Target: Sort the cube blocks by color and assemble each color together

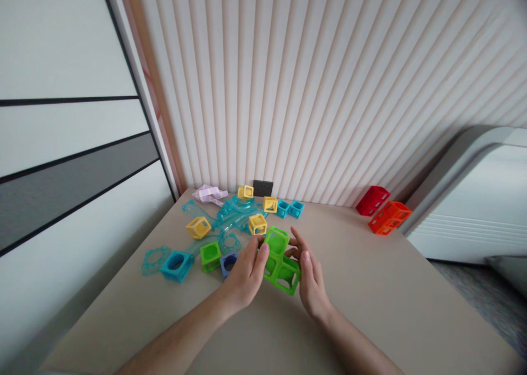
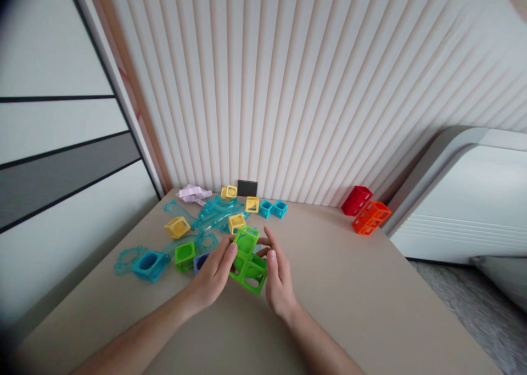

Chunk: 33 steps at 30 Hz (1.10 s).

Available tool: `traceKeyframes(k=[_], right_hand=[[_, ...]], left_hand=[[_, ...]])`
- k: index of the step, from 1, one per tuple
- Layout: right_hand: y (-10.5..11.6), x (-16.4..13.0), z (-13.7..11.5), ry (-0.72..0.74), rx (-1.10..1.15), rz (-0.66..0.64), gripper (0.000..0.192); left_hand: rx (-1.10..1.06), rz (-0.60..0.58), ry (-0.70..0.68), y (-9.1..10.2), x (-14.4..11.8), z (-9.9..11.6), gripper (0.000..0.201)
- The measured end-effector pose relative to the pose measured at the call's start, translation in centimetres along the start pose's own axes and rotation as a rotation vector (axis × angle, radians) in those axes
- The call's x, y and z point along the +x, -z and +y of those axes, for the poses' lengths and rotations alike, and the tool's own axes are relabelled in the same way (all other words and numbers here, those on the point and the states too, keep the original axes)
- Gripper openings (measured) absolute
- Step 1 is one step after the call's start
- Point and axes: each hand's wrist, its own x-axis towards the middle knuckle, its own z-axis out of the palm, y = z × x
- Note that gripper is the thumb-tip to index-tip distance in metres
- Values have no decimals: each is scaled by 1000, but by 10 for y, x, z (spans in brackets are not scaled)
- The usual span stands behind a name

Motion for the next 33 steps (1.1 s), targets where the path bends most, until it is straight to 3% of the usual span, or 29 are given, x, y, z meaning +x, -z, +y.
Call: traceKeyframes(k=[6, 16, 20, 26, 33], right_hand=[[-6, -5, -2, -6, -11, -165, 66], [-12, -5, -2, -196, 145, -96, 63], [-12, -5, -2, -153, 127, -97, 60], [-9, -6, -2, -50, 82, -155, 68], [-10, -6, -1, -46, 102, -161, 71]], left_hand=[[-34, 93, 22, 1, 1, -6, 46], [9, 67, -65, -1, 2, -7, 48], [-2, 66, -78, 0, 0, -8, 46], [-139, 24, 28, 2, -2, -4, 43], [-63, 34, 1, 2, -1, -7, 38]])
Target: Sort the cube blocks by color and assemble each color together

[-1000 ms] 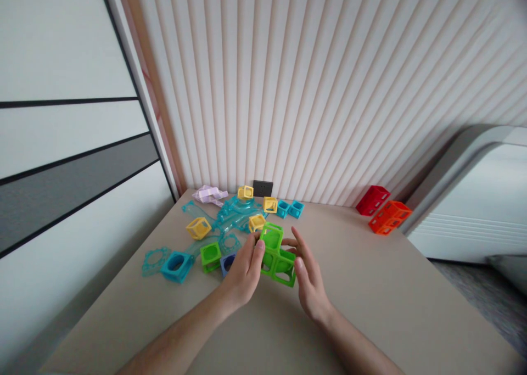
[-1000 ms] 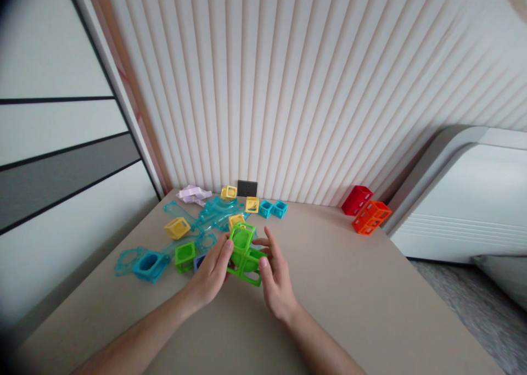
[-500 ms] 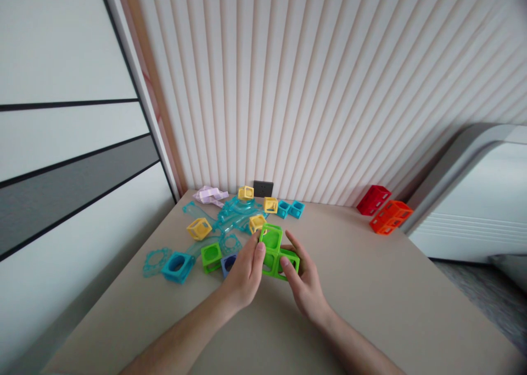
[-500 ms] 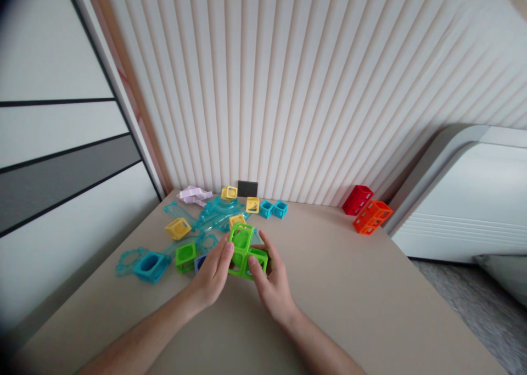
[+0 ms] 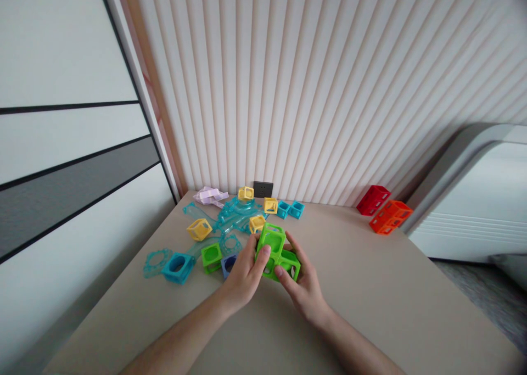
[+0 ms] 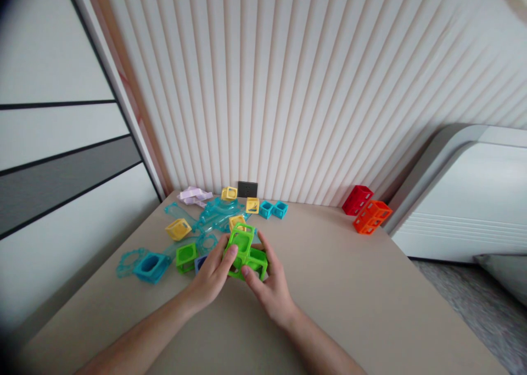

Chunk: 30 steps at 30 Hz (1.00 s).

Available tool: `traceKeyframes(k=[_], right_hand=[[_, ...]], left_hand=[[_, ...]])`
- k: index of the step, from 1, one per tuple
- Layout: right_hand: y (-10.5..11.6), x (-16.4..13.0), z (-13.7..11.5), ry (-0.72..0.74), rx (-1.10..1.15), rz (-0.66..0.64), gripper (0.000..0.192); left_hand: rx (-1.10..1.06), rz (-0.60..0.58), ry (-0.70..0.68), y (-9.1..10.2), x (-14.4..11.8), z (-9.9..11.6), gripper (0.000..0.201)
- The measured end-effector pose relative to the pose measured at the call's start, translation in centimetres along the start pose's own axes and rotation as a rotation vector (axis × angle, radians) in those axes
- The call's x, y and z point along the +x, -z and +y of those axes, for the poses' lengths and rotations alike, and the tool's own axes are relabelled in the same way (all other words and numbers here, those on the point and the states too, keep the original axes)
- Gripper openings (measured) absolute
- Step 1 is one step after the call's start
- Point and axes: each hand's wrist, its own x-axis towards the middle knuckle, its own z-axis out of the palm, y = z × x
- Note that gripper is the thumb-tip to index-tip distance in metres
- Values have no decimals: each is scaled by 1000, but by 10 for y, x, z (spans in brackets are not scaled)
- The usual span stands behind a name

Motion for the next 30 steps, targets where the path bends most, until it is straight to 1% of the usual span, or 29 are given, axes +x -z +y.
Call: traceKeyframes(k=[10, 14, 21, 25, 30], right_hand=[[1, 0, -2, -28, -6, -12, 71], [1, 0, -3, -50, -5, -36, 73], [2, -1, -1, -46, -20, -41, 71], [3, -2, -1, -59, -7, -69, 74], [7, -1, -4, -13, -97, -70, 75]], left_hand=[[73, 8, -8, -1, -1, -10, 40], [85, 14, -10, 1, -1, -7, 39], [113, -32, -59, 3, -1, -2, 34], [129, -61, -88, 4, 0, -2, 32], [120, -94, -96, 6, -1, 3, 31]])
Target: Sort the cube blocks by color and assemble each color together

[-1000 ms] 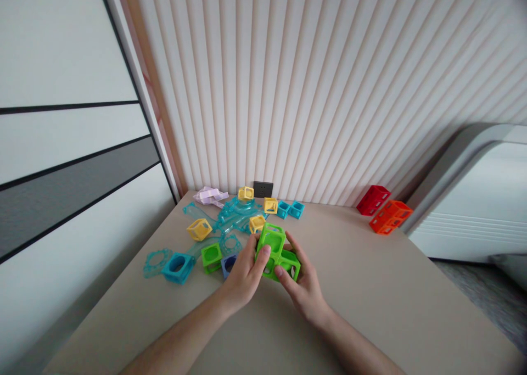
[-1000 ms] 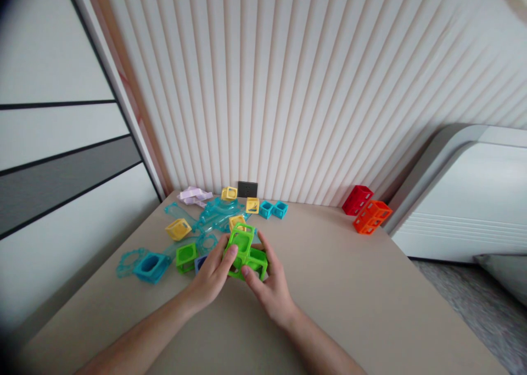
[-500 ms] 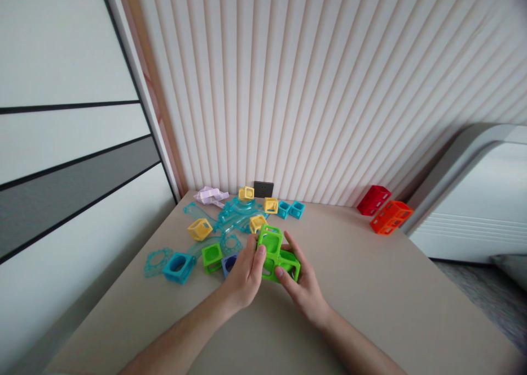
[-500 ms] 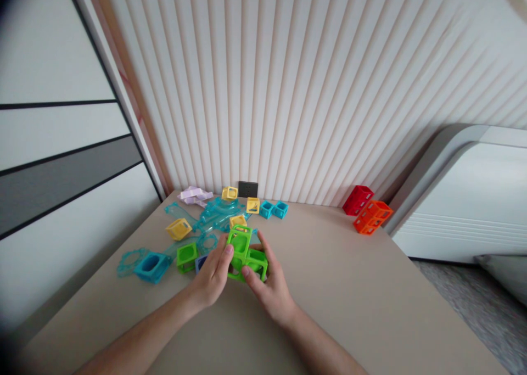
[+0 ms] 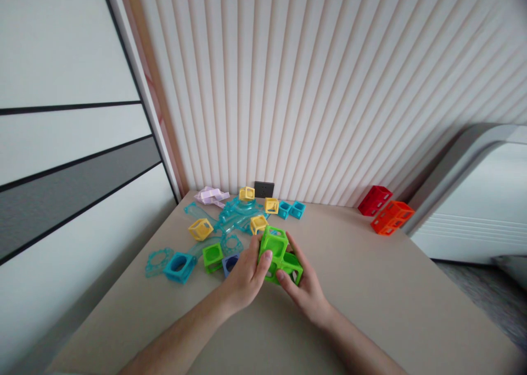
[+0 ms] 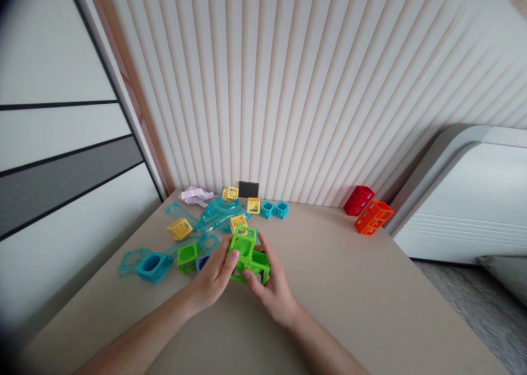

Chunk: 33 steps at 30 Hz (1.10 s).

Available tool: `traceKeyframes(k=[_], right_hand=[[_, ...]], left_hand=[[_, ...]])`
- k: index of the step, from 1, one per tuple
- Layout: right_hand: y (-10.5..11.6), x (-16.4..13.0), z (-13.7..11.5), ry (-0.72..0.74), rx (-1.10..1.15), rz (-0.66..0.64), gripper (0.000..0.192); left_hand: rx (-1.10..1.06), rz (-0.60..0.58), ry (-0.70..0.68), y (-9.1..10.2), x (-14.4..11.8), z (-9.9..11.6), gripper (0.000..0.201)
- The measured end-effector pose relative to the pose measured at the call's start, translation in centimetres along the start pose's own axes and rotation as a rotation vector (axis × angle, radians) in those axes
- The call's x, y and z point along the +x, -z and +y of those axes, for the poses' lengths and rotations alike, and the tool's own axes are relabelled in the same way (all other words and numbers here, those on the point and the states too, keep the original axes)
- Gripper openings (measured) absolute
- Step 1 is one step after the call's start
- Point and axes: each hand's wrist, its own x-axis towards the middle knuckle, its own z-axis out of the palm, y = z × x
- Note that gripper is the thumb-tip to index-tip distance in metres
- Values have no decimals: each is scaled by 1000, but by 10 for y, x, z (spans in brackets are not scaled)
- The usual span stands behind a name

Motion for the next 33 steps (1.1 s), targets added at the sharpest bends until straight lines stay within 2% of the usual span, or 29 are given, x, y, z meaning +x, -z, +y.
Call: traceKeyframes(k=[6, 11, 15, 20, 23, 26, 29, 33], right_hand=[[7, 1, -1, 21, -43, 18, 61], [6, 1, 2, -4, -62, 43, 59], [5, 3, -4, 21, -66, 23, 53], [3, 4, -11, -4, -4, 6, 41], [2, 5, -11, -15, 124, 88, 42], [-2, 9, -8, -10, 234, 197, 41], [-10, 13, -4, -18, 283, 228, 47], [-21, 14, 6, 27, 234, 176, 50]], left_hand=[[-2, 37, 4, -1, 0, 0, 32], [20, 16, -7, -2, 0, -1, 32], [22, -9, -68, 2, -1, 1, 34], [-62, 8, -124, 5, -3, -2, 54], [-222, 35, -83, 2, -3, -2, 74], [-280, 40, -55, -3, -2, -1, 82], [-241, 46, -20, -6, 0, -4, 77], [-246, 183, 8, -3, 4, -8, 65]])
